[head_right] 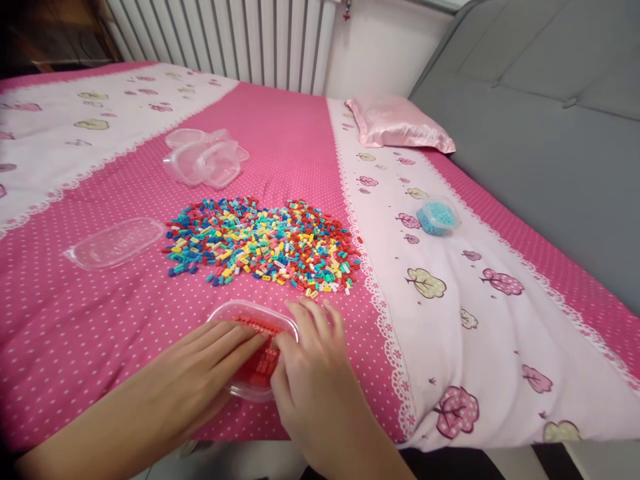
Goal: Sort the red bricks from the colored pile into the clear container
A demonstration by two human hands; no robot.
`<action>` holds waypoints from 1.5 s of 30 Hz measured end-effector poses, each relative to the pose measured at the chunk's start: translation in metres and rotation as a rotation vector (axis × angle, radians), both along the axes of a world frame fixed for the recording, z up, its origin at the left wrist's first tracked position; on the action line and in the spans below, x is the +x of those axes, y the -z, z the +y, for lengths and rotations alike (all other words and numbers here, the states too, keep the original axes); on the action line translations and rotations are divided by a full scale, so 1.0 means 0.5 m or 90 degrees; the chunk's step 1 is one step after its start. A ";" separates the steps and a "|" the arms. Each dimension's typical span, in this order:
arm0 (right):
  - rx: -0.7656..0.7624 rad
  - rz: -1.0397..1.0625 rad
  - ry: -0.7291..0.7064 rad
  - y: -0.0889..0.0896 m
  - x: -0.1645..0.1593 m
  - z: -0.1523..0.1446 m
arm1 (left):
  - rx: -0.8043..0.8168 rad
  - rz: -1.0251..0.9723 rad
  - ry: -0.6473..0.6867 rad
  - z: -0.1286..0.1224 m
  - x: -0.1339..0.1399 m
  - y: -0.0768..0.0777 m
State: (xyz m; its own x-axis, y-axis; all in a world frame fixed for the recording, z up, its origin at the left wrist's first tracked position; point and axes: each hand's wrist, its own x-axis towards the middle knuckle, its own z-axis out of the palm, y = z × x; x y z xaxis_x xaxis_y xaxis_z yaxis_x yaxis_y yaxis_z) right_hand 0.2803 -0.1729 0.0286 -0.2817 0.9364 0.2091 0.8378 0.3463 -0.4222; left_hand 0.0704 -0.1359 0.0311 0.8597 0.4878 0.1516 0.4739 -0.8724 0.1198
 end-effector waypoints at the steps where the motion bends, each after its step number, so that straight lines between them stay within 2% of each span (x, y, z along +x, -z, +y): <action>1: -0.003 0.000 0.001 0.000 0.000 0.000 | 0.001 -0.002 -0.001 -0.001 -0.001 0.000; 7: -0.023 0.061 0.006 -0.008 0.005 0.003 | -0.029 -0.073 -0.016 -0.006 -0.023 -0.006; 11: -0.056 0.195 0.055 -0.016 0.018 0.012 | -0.050 -0.114 -0.095 -0.006 -0.063 -0.017; 15: -0.039 0.290 0.080 -0.015 0.037 0.028 | -0.048 -0.122 -0.143 -0.001 -0.086 -0.019; 22: 0.036 0.312 0.132 0.000 0.094 0.070 | 0.037 -0.083 -0.077 0.021 -0.068 0.003; 27: 0.096 0.266 0.186 0.020 0.152 0.104 | 0.048 -0.160 -0.101 0.020 -0.082 0.029; 30: 0.068 0.223 0.176 0.038 0.171 0.122 | -0.033 -0.269 -0.172 0.024 -0.095 0.066; 34: 0.043 0.195 0.175 0.062 0.175 0.147 | -0.194 -0.452 -0.208 0.043 -0.095 0.121; 36: 0.053 0.189 0.185 0.070 0.178 0.156 | -0.266 -0.492 -0.215 0.053 -0.089 0.137; 39: 0.070 0.181 0.198 0.073 0.194 0.165 | -0.354 -0.529 -0.205 0.060 -0.077 0.138; 42: 0.086 0.176 0.221 0.074 0.221 0.180 | -0.445 -0.538 -0.232 0.066 -0.067 0.130; 45: 0.091 0.163 0.241 0.080 0.248 0.212 | -0.418 -0.528 -0.240 0.088 -0.066 0.137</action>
